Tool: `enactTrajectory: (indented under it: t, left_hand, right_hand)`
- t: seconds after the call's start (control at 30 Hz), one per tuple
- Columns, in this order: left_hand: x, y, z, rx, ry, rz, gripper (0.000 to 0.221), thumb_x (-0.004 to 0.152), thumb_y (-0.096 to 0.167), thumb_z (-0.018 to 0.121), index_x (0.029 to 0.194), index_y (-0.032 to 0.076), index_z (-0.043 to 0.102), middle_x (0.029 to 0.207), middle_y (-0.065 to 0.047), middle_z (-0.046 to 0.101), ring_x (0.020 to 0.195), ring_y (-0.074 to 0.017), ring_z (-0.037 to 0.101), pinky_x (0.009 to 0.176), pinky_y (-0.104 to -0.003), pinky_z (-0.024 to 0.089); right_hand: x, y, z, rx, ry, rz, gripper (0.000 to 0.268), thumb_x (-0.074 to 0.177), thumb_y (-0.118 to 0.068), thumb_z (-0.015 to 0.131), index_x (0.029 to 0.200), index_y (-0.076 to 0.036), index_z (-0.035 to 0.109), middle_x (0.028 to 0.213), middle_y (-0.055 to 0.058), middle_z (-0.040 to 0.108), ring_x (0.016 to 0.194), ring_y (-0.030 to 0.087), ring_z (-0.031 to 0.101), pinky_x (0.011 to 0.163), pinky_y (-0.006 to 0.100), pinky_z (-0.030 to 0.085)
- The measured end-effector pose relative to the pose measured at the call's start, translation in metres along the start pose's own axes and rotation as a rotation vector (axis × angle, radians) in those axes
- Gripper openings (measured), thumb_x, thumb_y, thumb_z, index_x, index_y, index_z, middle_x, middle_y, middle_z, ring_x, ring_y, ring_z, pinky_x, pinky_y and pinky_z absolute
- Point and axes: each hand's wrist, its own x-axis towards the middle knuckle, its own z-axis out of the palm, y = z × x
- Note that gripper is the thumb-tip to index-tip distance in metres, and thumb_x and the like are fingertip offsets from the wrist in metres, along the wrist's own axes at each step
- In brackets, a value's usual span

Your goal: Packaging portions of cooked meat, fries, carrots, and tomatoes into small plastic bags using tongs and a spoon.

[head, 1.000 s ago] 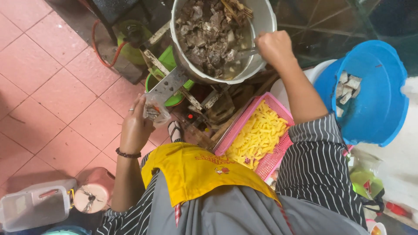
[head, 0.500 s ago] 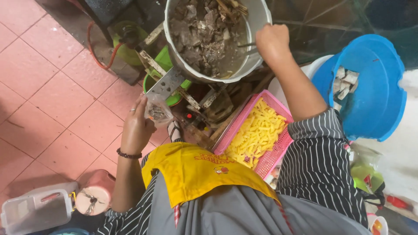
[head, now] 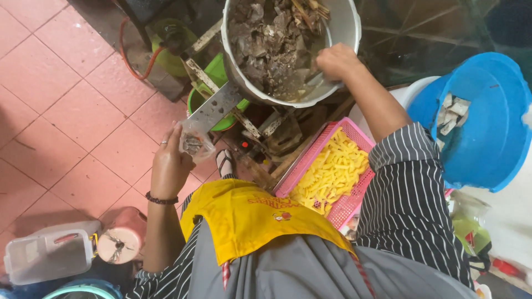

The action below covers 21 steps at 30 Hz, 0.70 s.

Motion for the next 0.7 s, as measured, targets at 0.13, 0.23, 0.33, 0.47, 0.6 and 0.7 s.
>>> enactTrajectory:
  t: [0.13, 0.23, 0.33, 0.47, 0.6, 0.7]
  left_hand:
    - [0.006, -0.005, 0.008, -0.039, -0.007, 0.026, 0.066, 0.079, -0.011, 0.055, 0.144, -0.006, 0.048, 0.149, -0.027, 0.052, 0.07, -0.0315, 0.071, 0.061, -0.039, 0.058]
    - [0.013, -0.008, 0.015, -0.012, -0.003, 0.096, 0.065, 0.08, -0.011, 0.055, 0.144, -0.007, 0.049, 0.15, -0.029, 0.051, 0.074, -0.0318, 0.071, 0.064, -0.038, 0.058]
    - [0.02, -0.003, 0.018, -0.006, -0.014, 0.128, 0.066, 0.079, -0.012, 0.056, 0.144, -0.008, 0.048, 0.15, -0.03, 0.05, 0.076, -0.0316, 0.071, 0.064, -0.037, 0.058]
    - [0.027, 0.01, 0.018, -0.064, -0.078, 0.018, 0.066, 0.078, -0.014, 0.056, 0.143, -0.007, 0.047, 0.152, -0.027, 0.049, 0.064, -0.0286, 0.07, 0.06, -0.036, 0.058]
    - [0.029, 0.007, 0.021, -0.105, -0.102, 0.014, 0.065, 0.08, -0.015, 0.054, 0.144, -0.006, 0.047, 0.152, -0.026, 0.051, 0.064, -0.0263, 0.07, 0.06, -0.035, 0.058]
    - [0.03, -0.002, 0.026, -0.065, -0.049, 0.153, 0.067, 0.079, -0.014, 0.057, 0.145, -0.007, 0.047, 0.151, -0.028, 0.05, 0.074, -0.0268, 0.071, 0.063, -0.035, 0.059]
  right_hand:
    - [-0.021, -0.004, -0.025, 0.274, 0.011, 0.0, 0.035, 0.074, -0.021, 0.081, 0.108, -0.03, 0.081, 0.1, 0.005, 0.076, 0.092, 0.03, 0.073, 0.079, 0.045, 0.058]
    - [-0.037, 0.002, -0.027, 0.334, 0.046, 0.014, 0.039, 0.072, -0.025, 0.085, 0.11, -0.031, 0.08, 0.103, 0.005, 0.076, 0.095, 0.03, 0.072, 0.081, 0.044, 0.057]
    - [-0.052, 0.0, -0.042, 0.357, 0.08, 0.036, 0.039, 0.073, -0.026, 0.086, 0.111, -0.029, 0.08, 0.103, 0.006, 0.075, 0.095, 0.03, 0.071, 0.081, 0.044, 0.056]
    - [-0.061, 0.001, -0.05, 0.357, 0.155, 0.056, 0.038, 0.074, -0.028, 0.086, 0.112, -0.027, 0.08, 0.098, 0.007, 0.074, 0.094, 0.031, 0.071, 0.078, 0.045, 0.056]
    - [-0.069, -0.005, -0.053, 0.362, 0.203, 0.086, 0.037, 0.073, -0.025, 0.085, 0.11, -0.024, 0.079, 0.1, 0.007, 0.073, 0.092, 0.03, 0.071, 0.075, 0.045, 0.056]
    - [-0.073, -0.009, -0.048, 0.269, 0.28, 0.096, 0.035, 0.069, -0.02, 0.084, 0.104, -0.022, 0.08, 0.096, 0.008, 0.072, 0.091, 0.028, 0.072, 0.073, 0.042, 0.057]
